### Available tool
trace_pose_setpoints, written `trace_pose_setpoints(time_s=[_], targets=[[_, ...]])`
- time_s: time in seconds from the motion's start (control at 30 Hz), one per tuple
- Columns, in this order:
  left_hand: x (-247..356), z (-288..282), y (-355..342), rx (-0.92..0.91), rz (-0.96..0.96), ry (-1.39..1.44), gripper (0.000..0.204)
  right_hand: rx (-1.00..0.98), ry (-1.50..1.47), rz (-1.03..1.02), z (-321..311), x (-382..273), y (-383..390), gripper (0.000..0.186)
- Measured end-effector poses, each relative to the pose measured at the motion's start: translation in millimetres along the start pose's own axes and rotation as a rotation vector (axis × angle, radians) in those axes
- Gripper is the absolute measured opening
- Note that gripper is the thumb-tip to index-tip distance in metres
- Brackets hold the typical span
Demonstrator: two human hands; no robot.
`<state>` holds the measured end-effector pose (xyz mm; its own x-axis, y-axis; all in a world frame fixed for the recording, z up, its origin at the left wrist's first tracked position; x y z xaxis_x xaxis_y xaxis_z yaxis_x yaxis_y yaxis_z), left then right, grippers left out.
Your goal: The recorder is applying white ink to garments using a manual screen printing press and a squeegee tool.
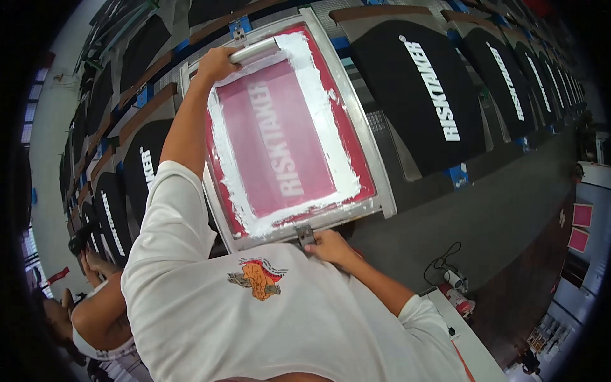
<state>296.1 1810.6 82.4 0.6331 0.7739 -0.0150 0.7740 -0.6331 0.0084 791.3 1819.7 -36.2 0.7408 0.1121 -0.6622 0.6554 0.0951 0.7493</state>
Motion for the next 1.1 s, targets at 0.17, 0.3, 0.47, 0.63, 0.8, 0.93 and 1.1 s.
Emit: trace_pose_setpoints(time_s=[0.17, 0.3, 0.47, 0.63, 0.8, 0.93, 1.1], targets=[[78.9, 2.9, 124.9, -0.028, 0.058, -0.009, 0.035, 0.11, 0.031, -0.138, -6.9, 3.6, -6.3, 0.021], [164.9, 13.4, 277.8, 0.104, 0.083, 0.05, 0.031, 0.087, 0.005, -0.209, -10.2, 1.5, -12.9, 0.024], [214.7, 0.4, 374.7, 0.33, 0.053, 0.13, 0.03, 0.225, 0.061, -0.272, -14.1, -18.9, 8.0, 0.02], [162.5, -28.1, 303.9, -0.07, -0.2, 0.184, 0.038, 0.06, 0.029, -0.325, -7.4, -1.4, -3.9, 0.018], [27.5, 0.5, 296.1, -0.006, -0.502, 0.609, 0.053, -0.002, 0.307, -0.266, -45.4, -33.9, 35.6, 0.03], [-30.9, 58.1, 332.3, -0.032, -0.836, 1.296, 0.046, 0.977, 0.579, -0.378, -182.4, -63.5, 64.1, 0.045], [-24.8, 87.3, 332.0, -0.037, -0.866, 1.484, 0.047, 0.774, 0.006, -0.156, -227.2, 5.4, -4.8, 0.064]])
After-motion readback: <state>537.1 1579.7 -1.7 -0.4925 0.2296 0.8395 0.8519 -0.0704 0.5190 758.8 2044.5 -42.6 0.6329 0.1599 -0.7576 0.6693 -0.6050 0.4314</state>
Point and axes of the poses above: each hand's wrist, its own y-axis away from the middle knuckle, its own z-axis out of the palm, x = y × z, the point moved 7 cm from there along -y, towards the middle knuckle, and after that the axes turned 6 degrees about -y, right-handed, at the moved point
